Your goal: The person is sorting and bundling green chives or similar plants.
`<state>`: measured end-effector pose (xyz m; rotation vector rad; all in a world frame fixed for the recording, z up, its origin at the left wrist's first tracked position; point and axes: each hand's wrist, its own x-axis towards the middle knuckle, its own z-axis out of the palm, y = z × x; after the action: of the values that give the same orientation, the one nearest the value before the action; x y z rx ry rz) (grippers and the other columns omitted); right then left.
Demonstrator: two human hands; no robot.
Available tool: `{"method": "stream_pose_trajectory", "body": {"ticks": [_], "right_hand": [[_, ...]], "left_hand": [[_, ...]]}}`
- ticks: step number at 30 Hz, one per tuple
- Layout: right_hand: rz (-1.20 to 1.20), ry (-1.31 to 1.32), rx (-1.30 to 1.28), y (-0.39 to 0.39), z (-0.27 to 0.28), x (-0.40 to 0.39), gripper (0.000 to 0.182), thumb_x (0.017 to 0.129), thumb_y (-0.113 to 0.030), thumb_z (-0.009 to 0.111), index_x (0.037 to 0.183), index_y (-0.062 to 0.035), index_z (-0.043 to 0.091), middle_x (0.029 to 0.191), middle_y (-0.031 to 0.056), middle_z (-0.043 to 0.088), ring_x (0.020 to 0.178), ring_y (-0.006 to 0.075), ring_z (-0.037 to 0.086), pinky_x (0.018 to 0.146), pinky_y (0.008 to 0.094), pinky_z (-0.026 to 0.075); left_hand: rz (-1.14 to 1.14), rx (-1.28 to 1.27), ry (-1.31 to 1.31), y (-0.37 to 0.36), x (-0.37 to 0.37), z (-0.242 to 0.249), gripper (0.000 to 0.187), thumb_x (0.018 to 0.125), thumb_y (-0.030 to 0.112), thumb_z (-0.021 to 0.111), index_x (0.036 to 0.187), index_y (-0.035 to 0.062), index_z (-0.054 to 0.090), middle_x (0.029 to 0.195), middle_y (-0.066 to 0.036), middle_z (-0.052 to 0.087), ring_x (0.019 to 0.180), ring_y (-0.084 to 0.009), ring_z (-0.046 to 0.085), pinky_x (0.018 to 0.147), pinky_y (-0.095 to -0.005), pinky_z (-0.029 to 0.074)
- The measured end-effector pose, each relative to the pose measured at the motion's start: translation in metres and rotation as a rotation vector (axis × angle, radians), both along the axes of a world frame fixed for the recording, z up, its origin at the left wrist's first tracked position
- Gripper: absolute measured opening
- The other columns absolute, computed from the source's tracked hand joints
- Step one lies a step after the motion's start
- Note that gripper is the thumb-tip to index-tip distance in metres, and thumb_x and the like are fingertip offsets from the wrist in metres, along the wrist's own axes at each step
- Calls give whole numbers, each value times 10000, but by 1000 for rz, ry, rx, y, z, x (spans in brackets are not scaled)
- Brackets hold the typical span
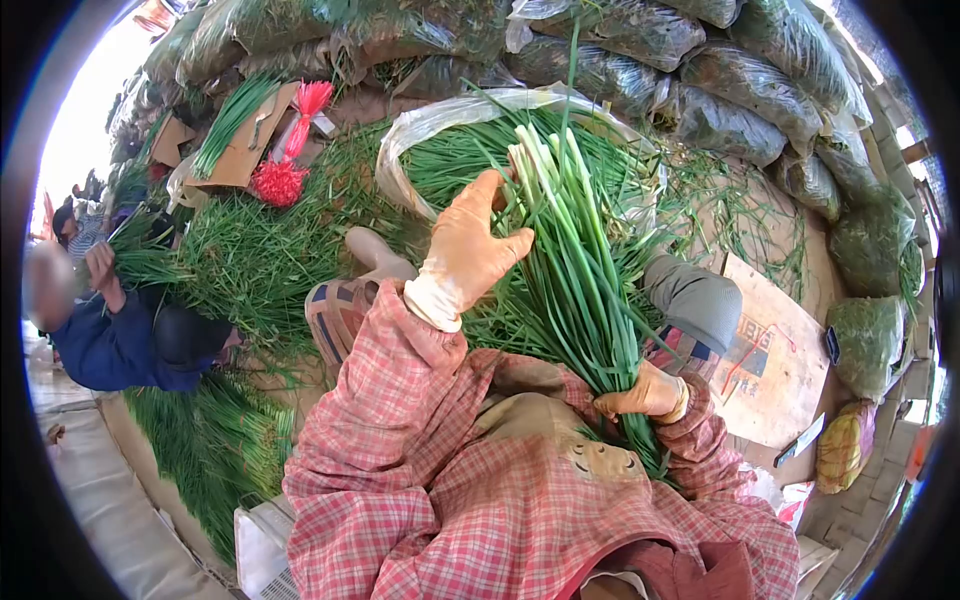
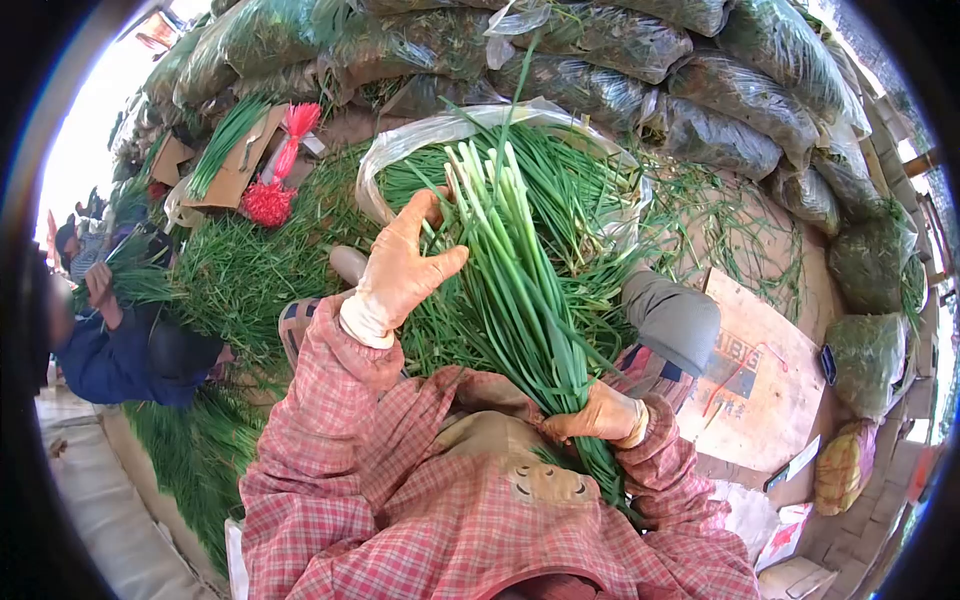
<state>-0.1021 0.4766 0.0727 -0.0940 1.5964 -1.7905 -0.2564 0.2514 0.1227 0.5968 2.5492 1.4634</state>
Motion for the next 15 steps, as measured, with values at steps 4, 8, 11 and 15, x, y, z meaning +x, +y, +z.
{"method": "stream_pose_trajectory", "body": {"ticks": [4,8,11,15], "right_hand": [[26,195,-80,-4,-22,9,404,695,-2,635,1073,-41,497,862,21,560,648,104,520,524,239,426],[54,-76,-55,-5,-7,10,355,706,-2,616,1045,-45,520,863,11,559,639,82,509,524,211,412],[2,-110,-92,-8,-15,16,347,712,10,600,1045,-41,517,851,12,558,632,73,505,511,208,408],[2,-158,-102,-9,-17,21,341,709,25,599,1036,-35,523,849,21,563,639,76,510,515,204,409]], "left_hand": [[-85,-55,7,-9,1,-3,618,634,239,682,1140,-36,457,1100,-182,477,1061,-297,438,905,-326,351],[-146,-92,8,-6,1,-11,463,653,216,668,1026,-31,551,1057,-180,505,1055,-305,440,900,-346,347],[-100,7,86,-3,7,-25,285,720,160,621,930,-30,584,1022,-183,518,1021,-308,456,869,-347,357],[-27,130,159,-2,11,-44,200,780,113,556,906,-43,554,984,-176,521,958,-304,478,808,-357,380]]}}
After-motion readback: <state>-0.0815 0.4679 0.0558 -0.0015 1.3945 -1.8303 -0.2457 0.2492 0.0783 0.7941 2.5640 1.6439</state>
